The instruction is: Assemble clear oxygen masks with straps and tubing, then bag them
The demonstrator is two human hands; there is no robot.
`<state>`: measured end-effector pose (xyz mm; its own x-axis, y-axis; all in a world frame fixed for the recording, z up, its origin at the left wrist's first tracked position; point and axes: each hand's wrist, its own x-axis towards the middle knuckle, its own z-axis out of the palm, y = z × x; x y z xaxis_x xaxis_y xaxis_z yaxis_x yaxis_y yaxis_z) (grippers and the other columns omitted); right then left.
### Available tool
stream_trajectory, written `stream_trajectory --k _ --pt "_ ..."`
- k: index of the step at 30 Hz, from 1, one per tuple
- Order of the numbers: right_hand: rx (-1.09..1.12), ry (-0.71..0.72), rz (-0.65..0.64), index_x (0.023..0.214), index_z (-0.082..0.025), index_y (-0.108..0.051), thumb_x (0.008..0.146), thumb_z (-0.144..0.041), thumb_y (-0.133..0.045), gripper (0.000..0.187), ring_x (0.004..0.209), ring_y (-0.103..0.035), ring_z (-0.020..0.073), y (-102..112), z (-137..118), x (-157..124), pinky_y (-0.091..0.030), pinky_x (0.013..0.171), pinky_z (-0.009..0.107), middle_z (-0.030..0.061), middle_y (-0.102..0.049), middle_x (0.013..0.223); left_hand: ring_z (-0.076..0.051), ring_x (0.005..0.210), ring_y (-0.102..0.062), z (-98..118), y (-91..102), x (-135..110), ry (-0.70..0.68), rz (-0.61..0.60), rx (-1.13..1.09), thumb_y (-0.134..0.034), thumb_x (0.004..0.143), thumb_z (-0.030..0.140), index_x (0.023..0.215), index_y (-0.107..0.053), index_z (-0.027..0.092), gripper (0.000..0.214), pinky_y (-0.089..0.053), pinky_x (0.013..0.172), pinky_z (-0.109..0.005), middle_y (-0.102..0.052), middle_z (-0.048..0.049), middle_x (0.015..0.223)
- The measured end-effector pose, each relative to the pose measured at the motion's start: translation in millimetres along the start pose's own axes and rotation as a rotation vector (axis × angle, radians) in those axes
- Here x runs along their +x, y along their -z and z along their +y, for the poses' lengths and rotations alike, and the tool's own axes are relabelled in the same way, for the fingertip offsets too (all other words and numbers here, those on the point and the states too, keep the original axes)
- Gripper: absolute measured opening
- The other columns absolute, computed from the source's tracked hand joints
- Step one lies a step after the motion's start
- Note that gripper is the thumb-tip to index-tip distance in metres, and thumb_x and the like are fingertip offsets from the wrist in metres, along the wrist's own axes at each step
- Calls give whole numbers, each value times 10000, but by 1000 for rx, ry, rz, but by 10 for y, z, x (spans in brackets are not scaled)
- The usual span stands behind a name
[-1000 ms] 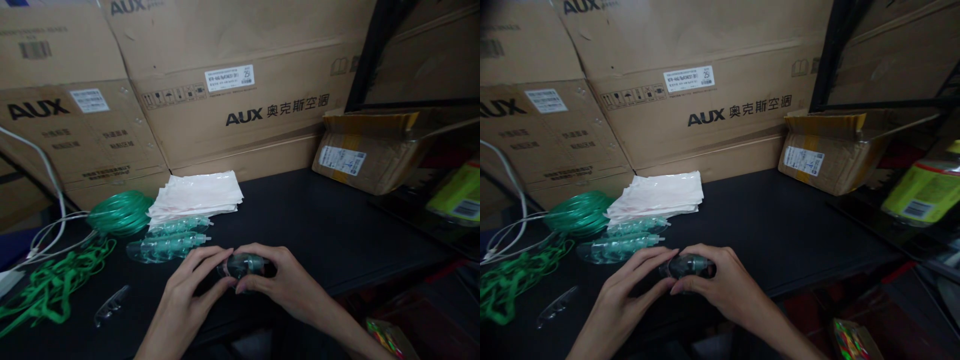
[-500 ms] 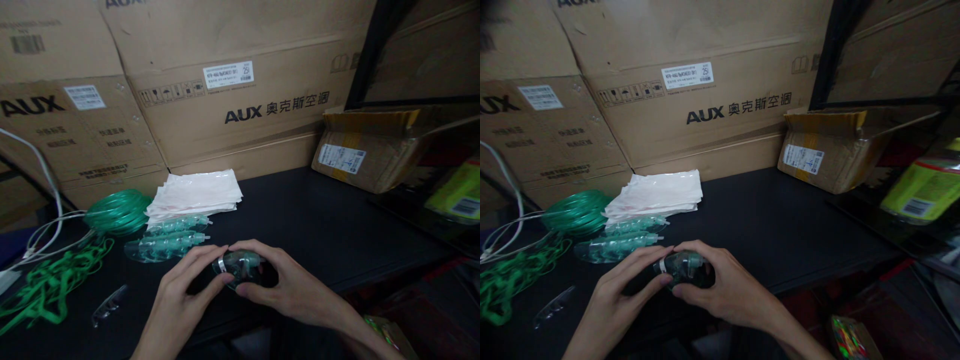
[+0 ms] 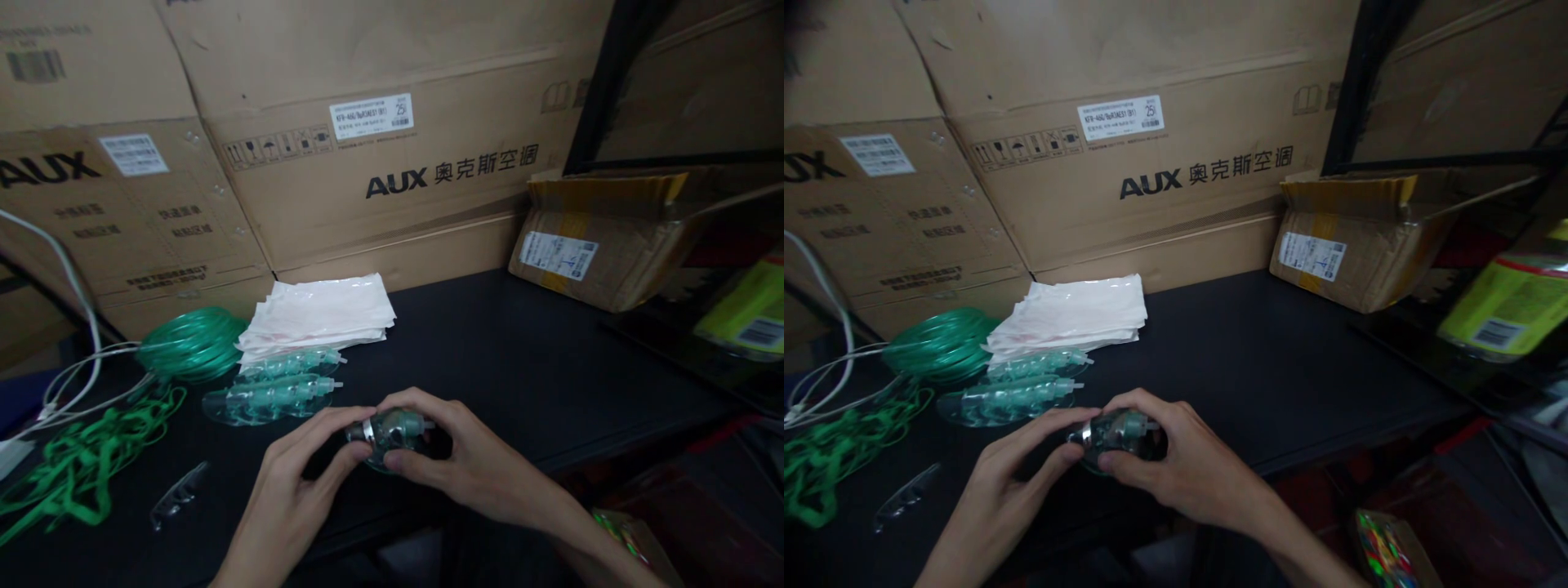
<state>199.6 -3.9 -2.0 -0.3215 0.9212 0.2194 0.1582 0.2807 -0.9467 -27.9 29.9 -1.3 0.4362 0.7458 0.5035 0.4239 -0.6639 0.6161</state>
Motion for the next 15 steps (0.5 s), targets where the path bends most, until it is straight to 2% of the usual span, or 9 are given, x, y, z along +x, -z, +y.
stream_trajectory --k 5,15 --pt "-14 -20 -11 1178 -259 -694 925 -316 -747 265 1018 -679 192 -3 -4 -13 -486 893 280 -10 -756 1097 -207 969 -787 43 2 12 92 -3 -11 -650 991 379 1066 -812 286 202 -613 913 -271 -826 -15 1065" --pt "-10 -22 -2 1128 -228 -719 916 -339 -752 241 990 -683 199 -17 -46 -8 -489 889 290 9 -762 1063 -174 943 -779 63 -5 -5 142 58 -22 -725 929 351 1033 -811 303 144 -597 859 -214 -828 28 1018"
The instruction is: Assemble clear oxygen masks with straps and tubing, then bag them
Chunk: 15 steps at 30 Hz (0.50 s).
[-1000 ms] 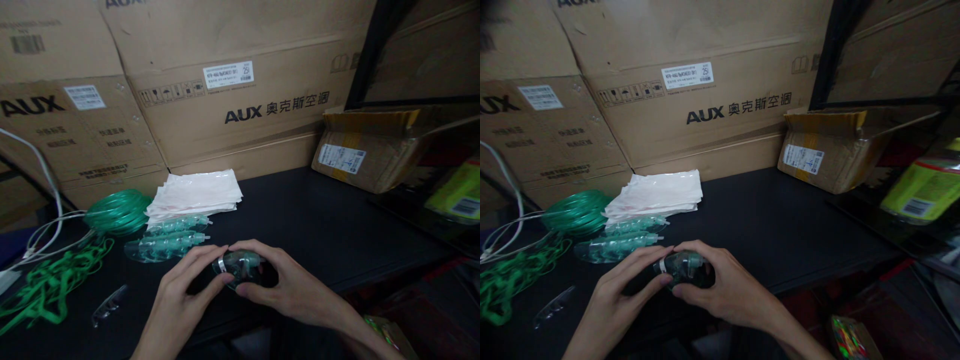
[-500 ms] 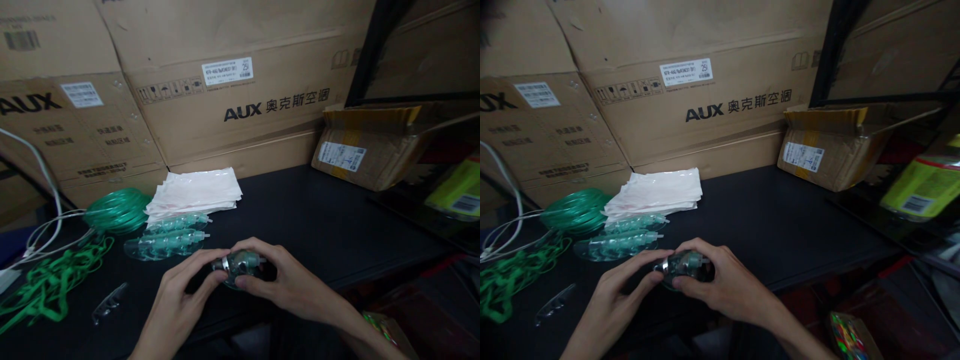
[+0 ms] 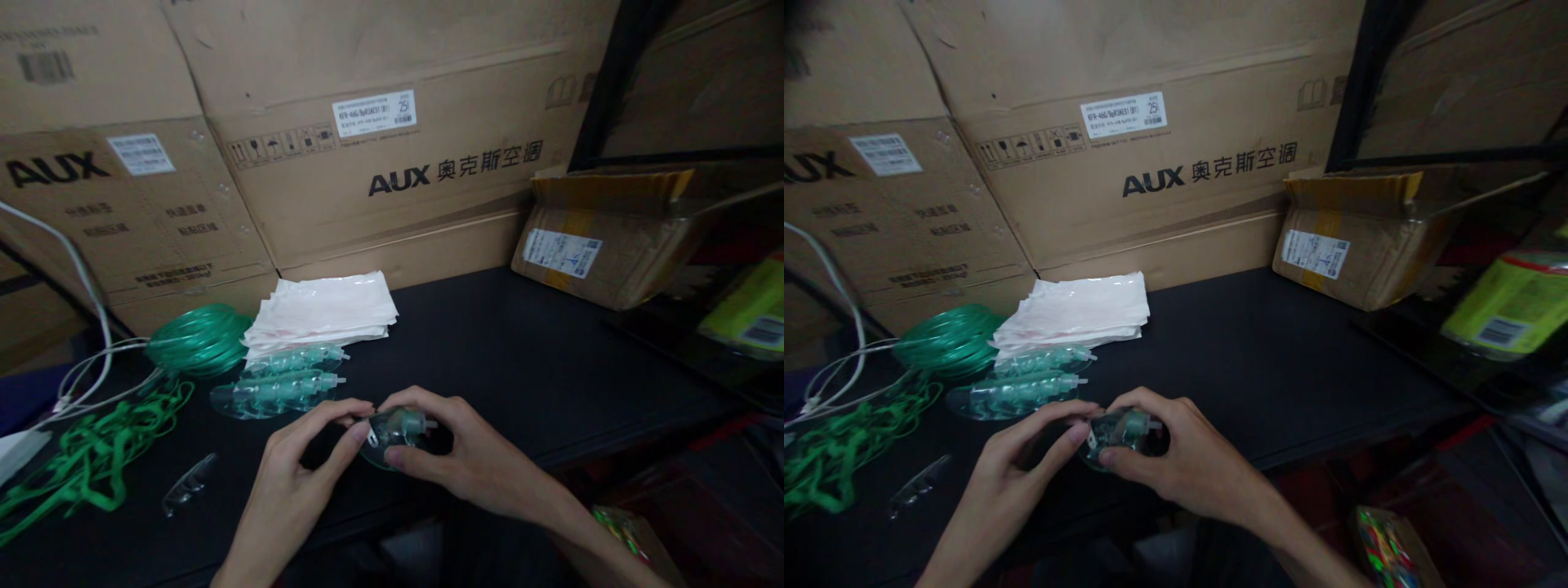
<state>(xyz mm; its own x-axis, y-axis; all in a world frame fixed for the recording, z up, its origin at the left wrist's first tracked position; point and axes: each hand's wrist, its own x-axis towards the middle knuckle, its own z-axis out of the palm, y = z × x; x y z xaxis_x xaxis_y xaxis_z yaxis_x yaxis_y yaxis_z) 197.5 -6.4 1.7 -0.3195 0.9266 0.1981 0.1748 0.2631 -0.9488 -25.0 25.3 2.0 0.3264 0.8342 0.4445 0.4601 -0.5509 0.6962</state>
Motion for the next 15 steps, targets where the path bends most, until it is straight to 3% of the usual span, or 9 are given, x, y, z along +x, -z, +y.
stream_trajectory --k 15 --pt "18 -14 -3 1111 -242 -704 930 -369 -728 222 1011 -689 203 8 5 9 -499 914 299 9 -767 1090 -181 952 -762 51 21 39 -6 -37 7 -694 954 346 1006 -810 273 147 -583 886 -239 -817 4 1016"
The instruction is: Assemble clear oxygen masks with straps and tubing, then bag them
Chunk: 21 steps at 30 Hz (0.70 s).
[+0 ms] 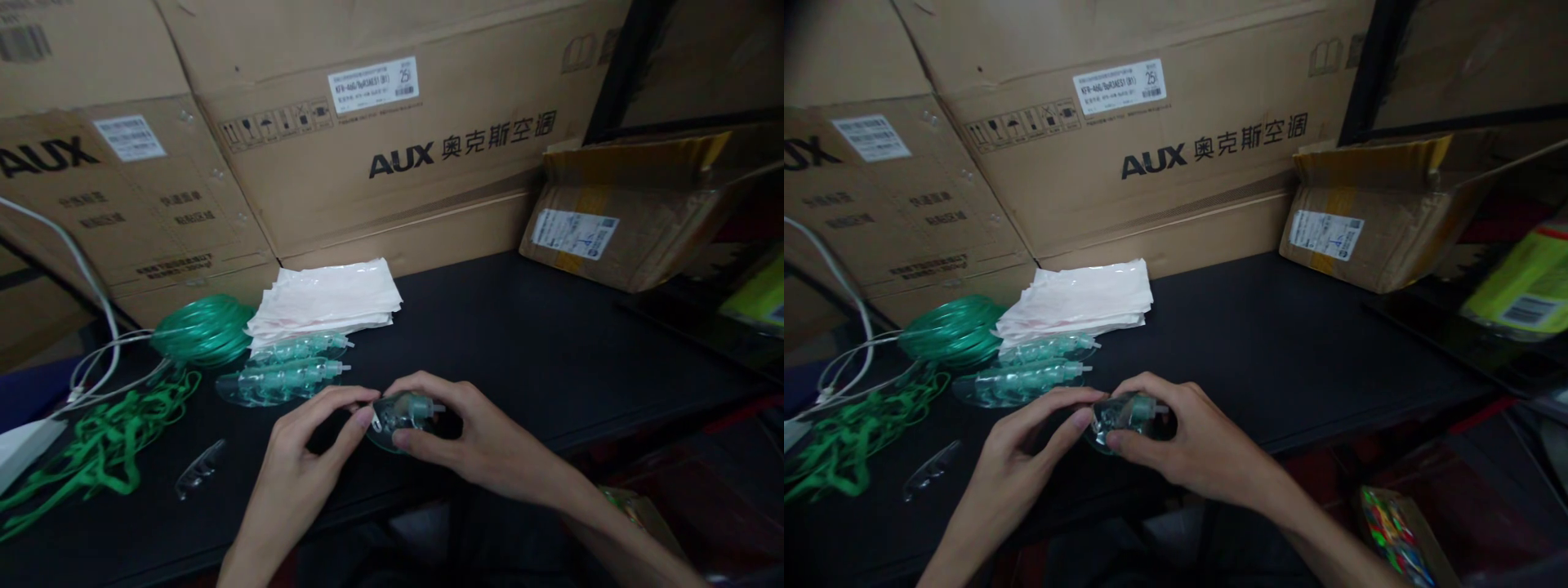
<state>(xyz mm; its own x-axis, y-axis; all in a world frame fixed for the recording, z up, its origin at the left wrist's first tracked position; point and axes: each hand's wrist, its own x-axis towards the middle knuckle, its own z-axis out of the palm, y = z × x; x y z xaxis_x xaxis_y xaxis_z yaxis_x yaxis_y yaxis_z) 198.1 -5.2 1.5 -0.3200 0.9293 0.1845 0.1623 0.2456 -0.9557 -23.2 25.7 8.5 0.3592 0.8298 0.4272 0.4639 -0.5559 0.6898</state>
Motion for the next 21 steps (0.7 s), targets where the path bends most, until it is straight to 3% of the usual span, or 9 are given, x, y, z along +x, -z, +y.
stream_trajectory --k 21 --pt "-25 81 -11 1197 -264 -688 955 -302 -704 246 1029 -679 182 13 7 -10 -497 892 273 -9 -753 1149 -181 980 -749 -64 -8 7 -38 29 -6 -723 930 298 1007 -808 281 116 -571 909 -251 -803 2 1028"
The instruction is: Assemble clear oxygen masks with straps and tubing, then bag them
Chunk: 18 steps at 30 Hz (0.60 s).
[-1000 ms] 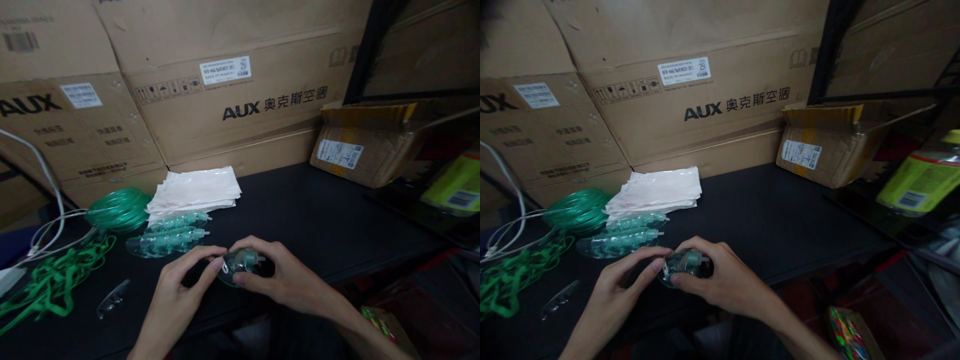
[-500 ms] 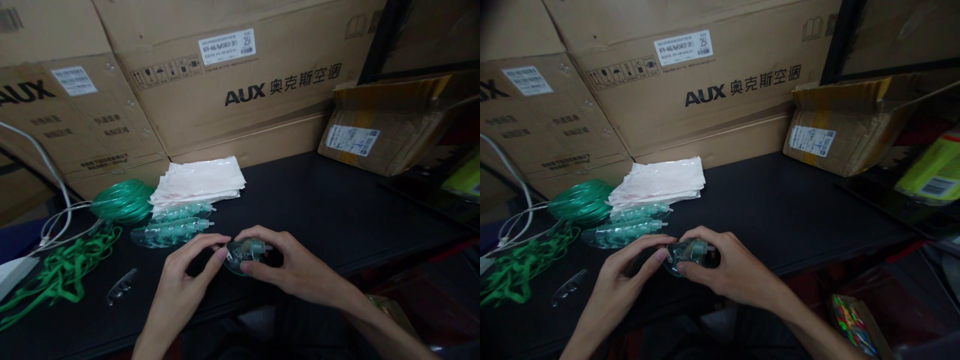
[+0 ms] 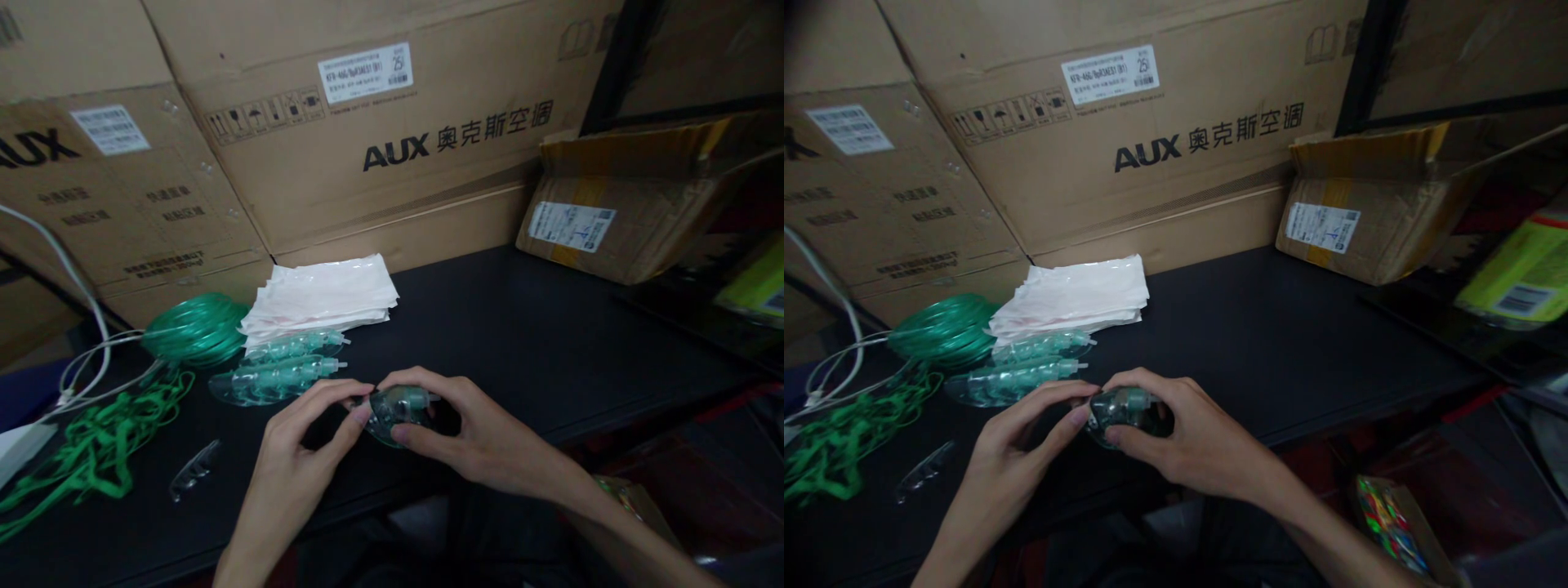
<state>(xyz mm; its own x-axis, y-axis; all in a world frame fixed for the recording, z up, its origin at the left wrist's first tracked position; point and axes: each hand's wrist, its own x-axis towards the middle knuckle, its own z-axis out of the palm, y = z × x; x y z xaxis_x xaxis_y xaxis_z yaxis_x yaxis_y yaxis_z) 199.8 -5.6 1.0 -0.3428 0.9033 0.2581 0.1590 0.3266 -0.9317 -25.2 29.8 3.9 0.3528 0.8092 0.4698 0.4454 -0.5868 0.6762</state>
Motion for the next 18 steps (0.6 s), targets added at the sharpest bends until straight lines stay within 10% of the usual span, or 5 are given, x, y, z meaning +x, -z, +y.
stream_trajectory --k 18 --pt "23 60 -11 1248 -271 -676 933 -190 -718 328 1041 -665 155 16 2 -2 -482 930 252 -28 -741 1160 -172 986 -740 32 20 -15 -22 15 18 -730 932 301 1024 -800 292 116 -563 905 -244 -799 16 1051"
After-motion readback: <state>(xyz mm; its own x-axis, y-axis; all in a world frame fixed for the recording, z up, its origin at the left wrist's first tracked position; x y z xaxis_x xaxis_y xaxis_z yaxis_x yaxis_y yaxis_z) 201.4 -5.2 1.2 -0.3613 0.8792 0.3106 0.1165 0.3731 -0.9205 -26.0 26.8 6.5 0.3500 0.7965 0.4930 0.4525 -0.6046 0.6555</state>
